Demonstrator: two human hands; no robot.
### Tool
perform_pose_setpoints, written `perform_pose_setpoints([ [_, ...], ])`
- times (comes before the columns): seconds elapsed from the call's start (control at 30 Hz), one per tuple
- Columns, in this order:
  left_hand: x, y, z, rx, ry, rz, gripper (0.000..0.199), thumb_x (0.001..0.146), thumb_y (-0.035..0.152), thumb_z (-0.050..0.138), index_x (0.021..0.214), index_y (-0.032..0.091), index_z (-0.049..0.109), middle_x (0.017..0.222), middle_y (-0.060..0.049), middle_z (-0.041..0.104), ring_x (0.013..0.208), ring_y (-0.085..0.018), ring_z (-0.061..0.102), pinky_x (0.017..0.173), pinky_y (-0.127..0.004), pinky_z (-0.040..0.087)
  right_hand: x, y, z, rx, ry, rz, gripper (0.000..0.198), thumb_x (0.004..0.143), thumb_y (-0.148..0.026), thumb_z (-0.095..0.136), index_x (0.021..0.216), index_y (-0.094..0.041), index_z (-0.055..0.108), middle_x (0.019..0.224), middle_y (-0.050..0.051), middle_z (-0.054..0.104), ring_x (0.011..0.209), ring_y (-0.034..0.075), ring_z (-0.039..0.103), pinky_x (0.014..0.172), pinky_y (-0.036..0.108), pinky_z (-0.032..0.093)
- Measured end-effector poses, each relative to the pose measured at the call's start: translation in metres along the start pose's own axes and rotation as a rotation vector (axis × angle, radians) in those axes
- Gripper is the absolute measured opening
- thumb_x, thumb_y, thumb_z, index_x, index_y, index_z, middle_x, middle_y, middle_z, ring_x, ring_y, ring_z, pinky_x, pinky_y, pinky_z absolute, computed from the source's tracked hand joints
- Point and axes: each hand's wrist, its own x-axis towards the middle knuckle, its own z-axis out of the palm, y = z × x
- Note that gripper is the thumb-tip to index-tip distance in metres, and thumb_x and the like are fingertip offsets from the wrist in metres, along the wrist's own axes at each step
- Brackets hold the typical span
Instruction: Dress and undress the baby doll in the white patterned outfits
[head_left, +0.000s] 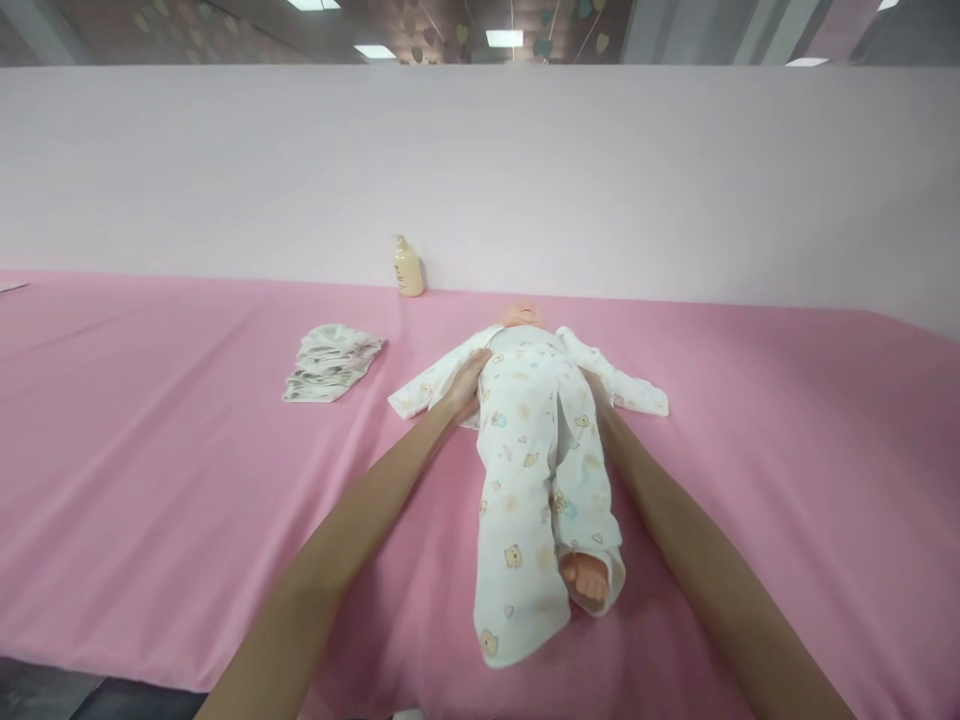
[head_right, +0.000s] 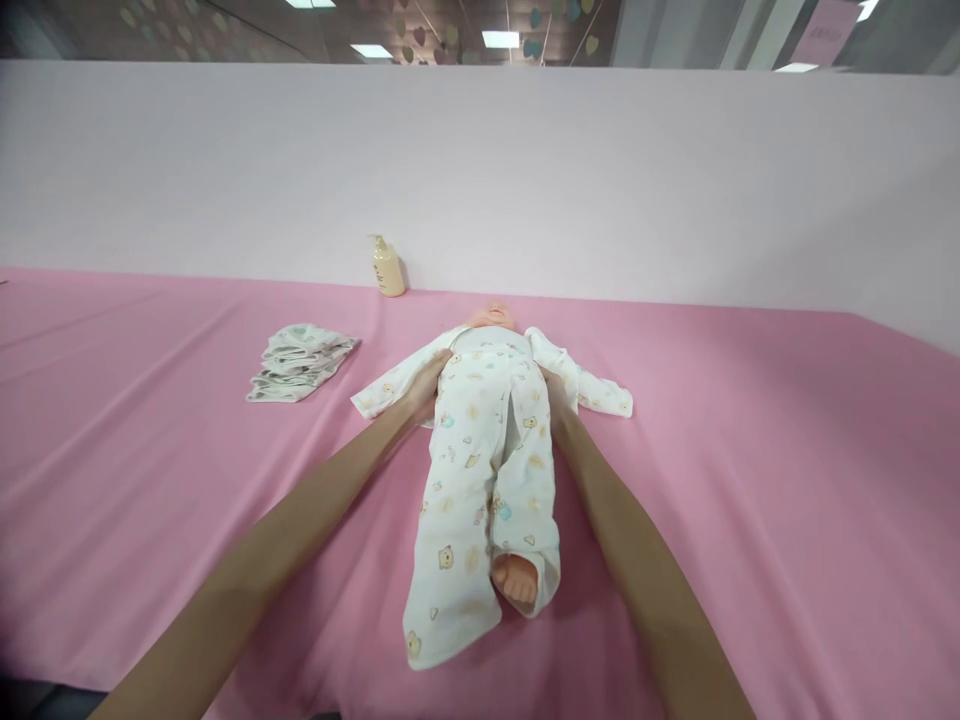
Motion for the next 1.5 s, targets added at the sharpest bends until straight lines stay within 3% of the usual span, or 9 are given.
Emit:
perform_pose_setpoints([
  [0.2,0.001,0.008,-0.001,0.165,-0.054,0.139,0.028,0.073,0.029,0.066,0.062,0.016,0.044,0.058,0.006,0.041,0.052,-0.007,0.038,0.051,-0.018,0.034,0.015,0.002,-0.010,0.172,-0.138,0.152,0.022,0.072,-0.040,0.052,0.060,-0.021,0.048,0.049,0.000,0.047,0.055,0.017,0.049,0.054,0.029,0.041],
  [0.47,0.004,0.016,-0.002,0.507,-0.006,0.220,0.025,0.073,0.028,0.056,0.056,0.018,0.041,0.059,0.004,0.041,0.056,-0.010,0.038,0.057,-0.023,0.034,0.019,0.004,-0.012,0.234,-0.099,0.243,0.018,0.065,-0.036,0.054,0.060,-0.021,0.046,0.052,-0.002,0.049,0.052,0.015,0.045,0.052,0.028,0.039],
  [0.53,0.002,0.028,-0.002,0.672,-0.022,0.149,0.024,0.072,0.027,0.052,0.053,0.018,0.040,0.057,0.003,0.040,0.056,-0.011,0.037,0.058,-0.026,0.034,0.022,0.003,-0.014,0.094,-0.046,0.143,0.017,0.064,-0.034,0.053,0.058,-0.022,0.044,0.053,-0.003,0.047,0.054,0.015,0.044,0.054,0.028,0.039],
  [0.63,-0.002,0.051,-0.002,1.016,-0.081,0.152,0.022,0.072,0.029,0.054,0.055,0.018,0.047,0.066,-0.001,0.050,0.069,-0.016,0.048,0.068,-0.030,0.039,0.031,0.000,-0.022,-0.288,0.063,-0.240,0.015,0.064,-0.028,0.053,0.052,-0.021,0.046,0.062,0.000,0.052,0.069,0.018,0.049,0.070,0.032,0.041],
  [0.77,0.001,0.061,-0.010,1.342,-0.088,0.389,0.019,0.073,0.037,0.060,0.066,0.020,0.060,0.128,-0.003,0.049,0.124,-0.027,0.036,0.101,-0.040,0.031,0.047,0.001,-0.035,-0.650,0.079,-0.570,0.016,0.068,-0.028,0.057,0.054,-0.020,0.056,0.110,0.007,0.061,0.112,0.027,0.044,0.101,0.043,0.027],
  [0.9,0.014,0.042,-0.023,1.249,-0.104,0.392,0.025,0.082,0.041,0.050,0.069,0.019,0.053,0.118,-0.007,0.053,0.118,-0.021,0.044,0.098,-0.034,0.037,0.058,0.007,-0.033,-0.657,0.040,-0.409,0.021,0.076,-0.032,0.051,0.058,-0.020,0.054,0.108,0.008,0.062,0.112,0.025,0.049,0.099,0.041,0.031],
  [1.13,0.035,0.023,-0.015,1.082,0.335,0.396,0.023,0.075,0.029,0.062,0.056,0.020,0.051,0.065,-0.001,0.053,0.070,-0.017,0.047,0.075,-0.028,0.037,0.070,0.005,-0.009,-0.799,0.340,-0.172,0.022,0.079,-0.035,0.050,0.062,-0.021,0.052,0.078,0.006,0.059,0.087,0.023,0.055,0.082,0.035,0.040],
  [1.33,0.038,0.033,-0.022,0.934,0.389,0.346,0.021,0.061,0.034,0.075,0.072,0.017,0.067,0.062,0.001,0.056,0.060,-0.013,0.045,0.062,-0.025,0.035,0.070,-0.001,-0.014,-0.752,0.378,-0.155,0.019,0.075,-0.035,0.055,0.081,-0.018,0.058,0.094,0.010,0.060,0.089,0.021,0.056,0.078,0.031,0.042],
  [1.5,0.031,0.062,-0.032,1.163,0.496,0.415,0.027,0.066,0.009,0.057,0.089,0.017,0.069,0.070,-0.003,0.061,0.069,-0.018,0.056,0.072,-0.028,0.042,0.060,-0.015,-0.039,-0.879,0.384,0.080,0.030,0.075,-0.042,0.056,0.088,-0.015,0.058,0.091,0.014,0.062,0.085,0.025,0.058,0.073,0.035,0.042],
])
